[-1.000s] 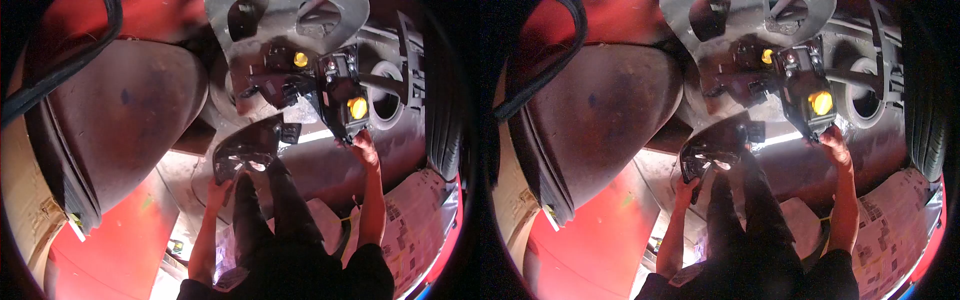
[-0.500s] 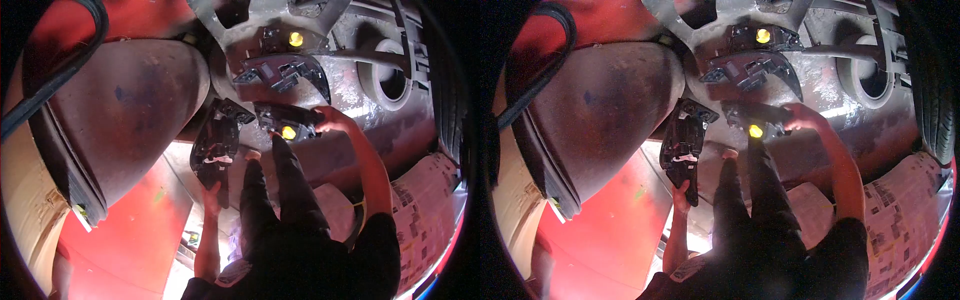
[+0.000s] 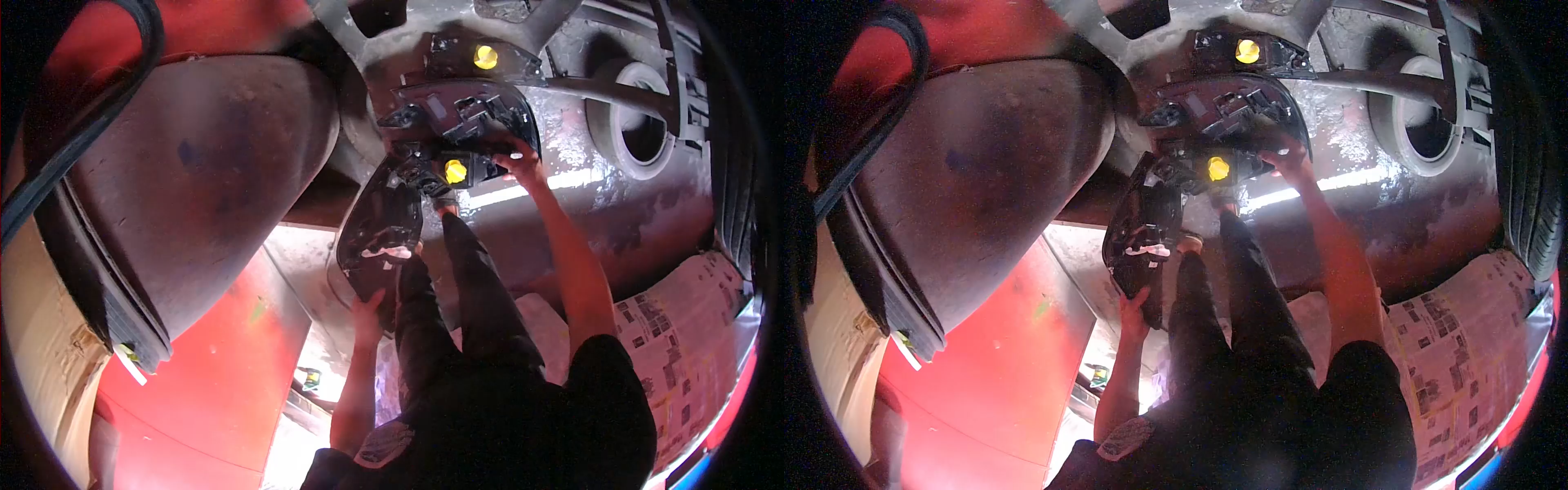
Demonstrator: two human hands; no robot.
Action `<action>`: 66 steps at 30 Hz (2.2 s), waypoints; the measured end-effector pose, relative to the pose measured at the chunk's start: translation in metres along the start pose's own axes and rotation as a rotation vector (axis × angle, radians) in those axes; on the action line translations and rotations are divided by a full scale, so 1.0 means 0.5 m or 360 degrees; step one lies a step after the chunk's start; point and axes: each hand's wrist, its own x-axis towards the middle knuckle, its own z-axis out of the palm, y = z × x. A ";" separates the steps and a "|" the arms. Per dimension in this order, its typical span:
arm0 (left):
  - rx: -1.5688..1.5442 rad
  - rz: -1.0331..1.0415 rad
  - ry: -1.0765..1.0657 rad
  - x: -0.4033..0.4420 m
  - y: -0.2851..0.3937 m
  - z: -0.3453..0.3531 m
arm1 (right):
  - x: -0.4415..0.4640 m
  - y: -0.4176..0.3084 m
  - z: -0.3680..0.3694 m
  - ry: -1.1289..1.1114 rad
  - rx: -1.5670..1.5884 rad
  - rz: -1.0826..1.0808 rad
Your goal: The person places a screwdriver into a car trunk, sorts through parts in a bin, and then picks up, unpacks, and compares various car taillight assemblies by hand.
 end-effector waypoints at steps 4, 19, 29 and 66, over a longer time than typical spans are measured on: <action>-0.0088 -0.0091 -0.0048 -0.010 0.027 0.056 | -0.023 0.030 0.040 0.0712 -0.0912 -0.0632; -0.0120 -0.0050 -0.0075 0.001 0.023 0.024 | 0.292 -0.301 -0.158 0.0038 -0.1990 -0.1142; 0.0314 0.0288 0.0006 0.054 0.049 -0.009 | 0.354 -0.264 -0.153 0.0057 -0.1799 -0.1188; 0.0895 0.1382 -0.0479 0.386 0.539 0.438 | -0.258 -0.283 -0.313 0.0946 -0.0903 -0.0696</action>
